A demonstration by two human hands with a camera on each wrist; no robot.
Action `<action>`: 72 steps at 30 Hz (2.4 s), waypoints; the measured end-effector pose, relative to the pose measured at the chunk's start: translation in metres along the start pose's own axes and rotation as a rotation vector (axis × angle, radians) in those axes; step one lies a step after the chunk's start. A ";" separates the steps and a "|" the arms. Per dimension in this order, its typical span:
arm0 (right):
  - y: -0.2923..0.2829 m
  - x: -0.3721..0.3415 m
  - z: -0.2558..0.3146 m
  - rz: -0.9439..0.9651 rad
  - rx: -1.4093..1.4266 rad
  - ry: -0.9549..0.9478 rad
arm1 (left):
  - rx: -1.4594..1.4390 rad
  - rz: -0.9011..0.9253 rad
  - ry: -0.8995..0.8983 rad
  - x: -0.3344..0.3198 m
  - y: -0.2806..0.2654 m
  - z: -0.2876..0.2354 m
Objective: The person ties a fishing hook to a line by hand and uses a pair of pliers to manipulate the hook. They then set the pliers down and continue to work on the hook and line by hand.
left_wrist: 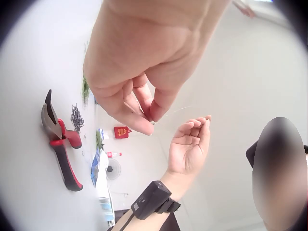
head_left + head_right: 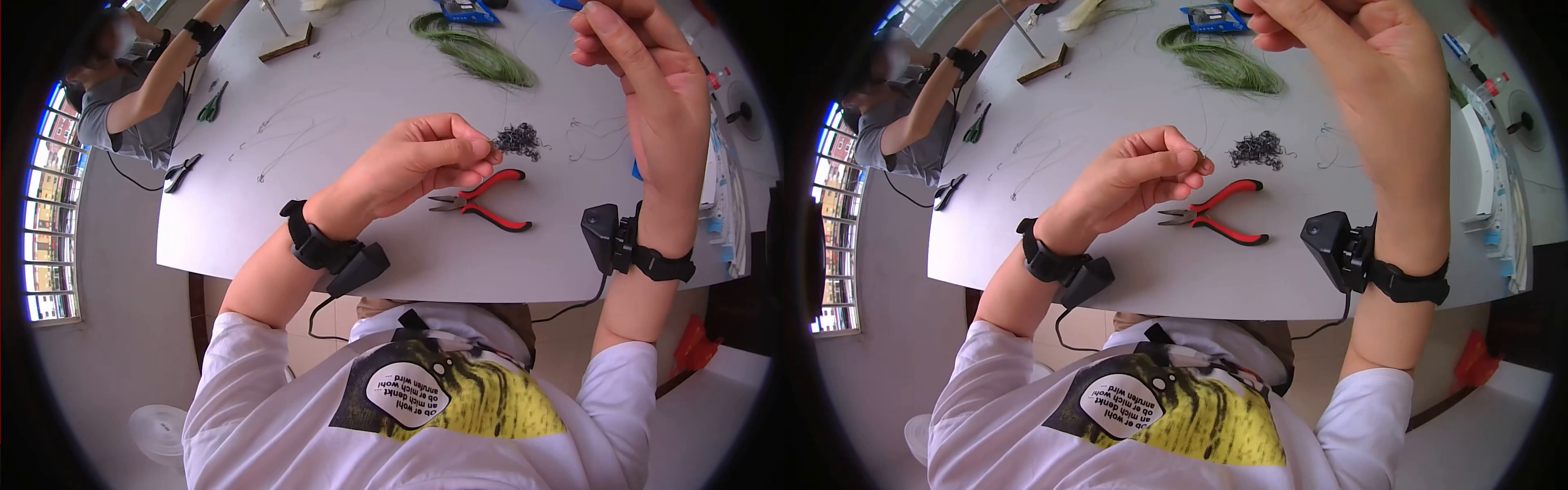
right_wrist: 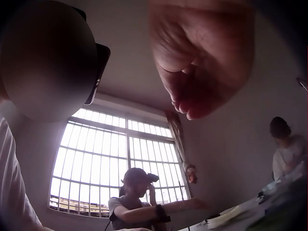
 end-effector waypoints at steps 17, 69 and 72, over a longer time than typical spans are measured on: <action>-0.010 0.002 -0.020 -0.045 -0.022 -0.031 | 0.072 -0.040 -0.043 0.002 -0.001 0.005; 0.003 -0.013 -0.030 0.283 0.119 0.063 | 0.541 0.027 0.378 -0.023 0.021 -0.040; 0.001 -0.013 -0.047 0.208 0.039 0.114 | 0.540 -0.025 0.268 -0.034 0.006 -0.043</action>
Point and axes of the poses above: each hand's wrist, its own x-axis towards the middle knuckle, its own y-axis out of the palm, z = x × y, the point moved 4 cm from there along x, towards the middle knuckle, and after that the axes turned 6 degrees about -z, right-handed, at the moved point
